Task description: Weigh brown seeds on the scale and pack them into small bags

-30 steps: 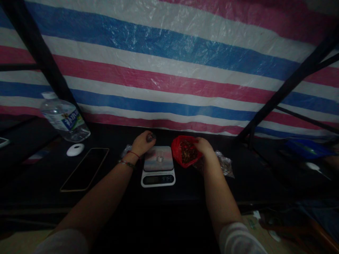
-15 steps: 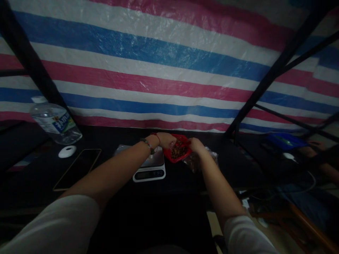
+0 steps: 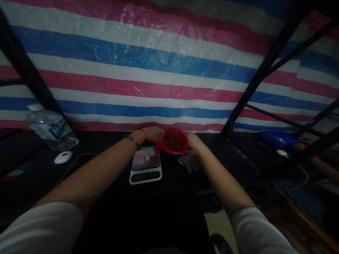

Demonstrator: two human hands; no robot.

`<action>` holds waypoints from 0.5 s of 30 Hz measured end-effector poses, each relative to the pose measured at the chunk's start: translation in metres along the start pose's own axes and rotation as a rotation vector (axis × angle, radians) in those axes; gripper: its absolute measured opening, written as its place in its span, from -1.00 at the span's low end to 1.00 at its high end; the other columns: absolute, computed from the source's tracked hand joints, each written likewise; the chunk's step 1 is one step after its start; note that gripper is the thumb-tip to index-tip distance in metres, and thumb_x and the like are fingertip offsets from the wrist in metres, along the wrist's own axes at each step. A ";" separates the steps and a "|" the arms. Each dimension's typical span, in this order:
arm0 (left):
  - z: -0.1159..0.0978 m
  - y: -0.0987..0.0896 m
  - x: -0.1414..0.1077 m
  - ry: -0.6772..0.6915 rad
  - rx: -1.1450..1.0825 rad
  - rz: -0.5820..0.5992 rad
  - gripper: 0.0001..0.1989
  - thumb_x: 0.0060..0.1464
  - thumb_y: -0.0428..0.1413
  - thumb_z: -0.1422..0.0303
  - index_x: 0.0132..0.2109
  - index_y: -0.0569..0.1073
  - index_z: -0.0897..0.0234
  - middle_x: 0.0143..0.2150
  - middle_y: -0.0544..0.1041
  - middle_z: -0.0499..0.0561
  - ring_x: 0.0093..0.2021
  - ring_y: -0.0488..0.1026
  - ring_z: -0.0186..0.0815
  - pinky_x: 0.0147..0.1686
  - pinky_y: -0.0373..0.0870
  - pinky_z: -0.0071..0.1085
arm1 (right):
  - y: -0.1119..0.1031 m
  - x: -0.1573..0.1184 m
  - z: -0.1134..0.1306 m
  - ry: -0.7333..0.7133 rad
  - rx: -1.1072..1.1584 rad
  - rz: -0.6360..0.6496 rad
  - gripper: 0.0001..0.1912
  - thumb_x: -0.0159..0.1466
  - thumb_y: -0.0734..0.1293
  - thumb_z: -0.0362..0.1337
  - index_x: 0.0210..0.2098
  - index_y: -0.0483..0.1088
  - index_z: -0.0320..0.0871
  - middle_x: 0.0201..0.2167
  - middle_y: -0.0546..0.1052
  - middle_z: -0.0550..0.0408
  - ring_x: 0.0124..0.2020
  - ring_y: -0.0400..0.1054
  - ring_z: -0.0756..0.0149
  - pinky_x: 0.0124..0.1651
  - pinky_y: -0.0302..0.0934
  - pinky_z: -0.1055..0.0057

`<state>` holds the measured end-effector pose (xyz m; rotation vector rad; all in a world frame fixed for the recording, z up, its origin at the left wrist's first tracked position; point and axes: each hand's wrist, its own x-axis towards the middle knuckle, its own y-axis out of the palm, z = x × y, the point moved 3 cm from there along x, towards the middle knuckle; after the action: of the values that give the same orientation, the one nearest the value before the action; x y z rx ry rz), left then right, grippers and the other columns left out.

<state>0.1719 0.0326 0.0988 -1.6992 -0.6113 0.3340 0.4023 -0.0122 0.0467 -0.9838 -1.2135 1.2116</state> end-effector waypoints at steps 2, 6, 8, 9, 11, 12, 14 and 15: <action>0.006 0.006 -0.001 0.007 0.055 0.040 -0.93 -0.13 0.07 0.46 -0.43 0.44 0.24 -0.40 0.54 -0.01 -0.45 0.37 -0.31 -0.40 0.22 -0.41 | 0.005 0.000 0.001 0.033 -0.011 0.006 -0.64 0.23 0.17 -0.47 -0.08 0.50 -0.26 -0.09 0.53 -0.22 -0.03 0.41 0.15 0.08 0.18 0.36; 0.017 0.009 -0.003 -0.037 0.101 -0.032 -0.91 -0.12 0.06 0.44 -0.39 0.43 0.24 -0.38 0.53 0.02 -0.43 0.37 -0.29 -0.41 0.21 -0.40 | 0.007 0.000 -0.010 0.098 -0.018 0.007 -0.67 0.25 0.18 -0.42 -0.11 0.52 -0.24 -0.15 0.56 -0.19 -0.08 0.43 0.18 0.01 0.20 0.41; 0.018 0.011 -0.003 -0.030 0.088 -0.024 -0.93 -0.12 0.07 0.42 -0.39 0.42 0.24 -0.39 0.52 0.01 -0.44 0.37 -0.29 -0.41 0.21 -0.40 | 0.005 0.000 -0.018 0.140 -0.023 -0.002 -0.69 0.26 0.18 -0.37 -0.14 0.53 -0.23 -0.18 0.57 -0.17 -0.10 0.44 0.19 0.00 0.21 0.42; 0.017 0.012 -0.003 -0.030 0.075 -0.025 -0.94 -0.13 0.08 0.42 -0.40 0.42 0.23 -0.39 0.52 0.00 -0.44 0.36 -0.29 -0.40 0.21 -0.40 | 0.004 0.000 -0.021 0.158 -0.025 -0.015 -0.68 0.27 0.17 -0.36 -0.15 0.53 -0.23 -0.18 0.57 -0.17 -0.09 0.44 0.19 0.00 0.20 0.42; 0.015 0.015 -0.003 -0.025 0.041 -0.034 -0.95 -0.13 0.09 0.41 -0.41 0.42 0.22 -0.39 0.52 0.00 -0.43 0.37 -0.29 -0.39 0.22 -0.40 | 0.003 0.000 -0.025 0.171 -0.025 -0.050 -0.67 0.27 0.17 -0.36 -0.14 0.53 -0.21 -0.16 0.56 -0.16 -0.08 0.43 0.19 0.01 0.19 0.43; 0.013 0.017 -0.003 -0.014 0.022 -0.033 -0.95 -0.13 0.09 0.42 -0.41 0.43 0.21 -0.39 0.52 -0.01 -0.43 0.37 -0.29 -0.39 0.22 -0.40 | 0.003 0.000 -0.025 0.168 -0.022 -0.071 -0.67 0.27 0.16 -0.36 -0.12 0.53 -0.20 -0.14 0.56 -0.14 -0.08 0.42 0.20 0.01 0.18 0.44; 0.008 0.023 -0.004 0.018 -0.018 -0.001 -0.94 -0.13 0.10 0.41 -0.40 0.44 0.20 -0.39 0.53 -0.03 -0.43 0.37 -0.31 -0.37 0.23 -0.41 | 0.006 -0.002 -0.025 0.146 -0.009 -0.087 -0.65 0.28 0.16 -0.36 -0.09 0.52 -0.17 -0.11 0.55 -0.10 -0.08 0.41 0.23 0.02 0.17 0.45; 0.006 0.025 -0.004 0.029 -0.039 0.030 -0.94 -0.13 0.10 0.39 -0.40 0.45 0.20 -0.40 0.53 -0.04 -0.43 0.36 -0.32 -0.37 0.23 -0.41 | 0.008 -0.003 -0.024 0.133 -0.002 -0.082 -0.65 0.28 0.16 -0.36 -0.07 0.51 -0.16 -0.10 0.54 -0.08 -0.07 0.40 0.24 0.03 0.16 0.45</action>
<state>0.1711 0.0319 0.0725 -1.7493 -0.5746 0.3196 0.4250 -0.0126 0.0349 -0.9913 -1.1391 1.0642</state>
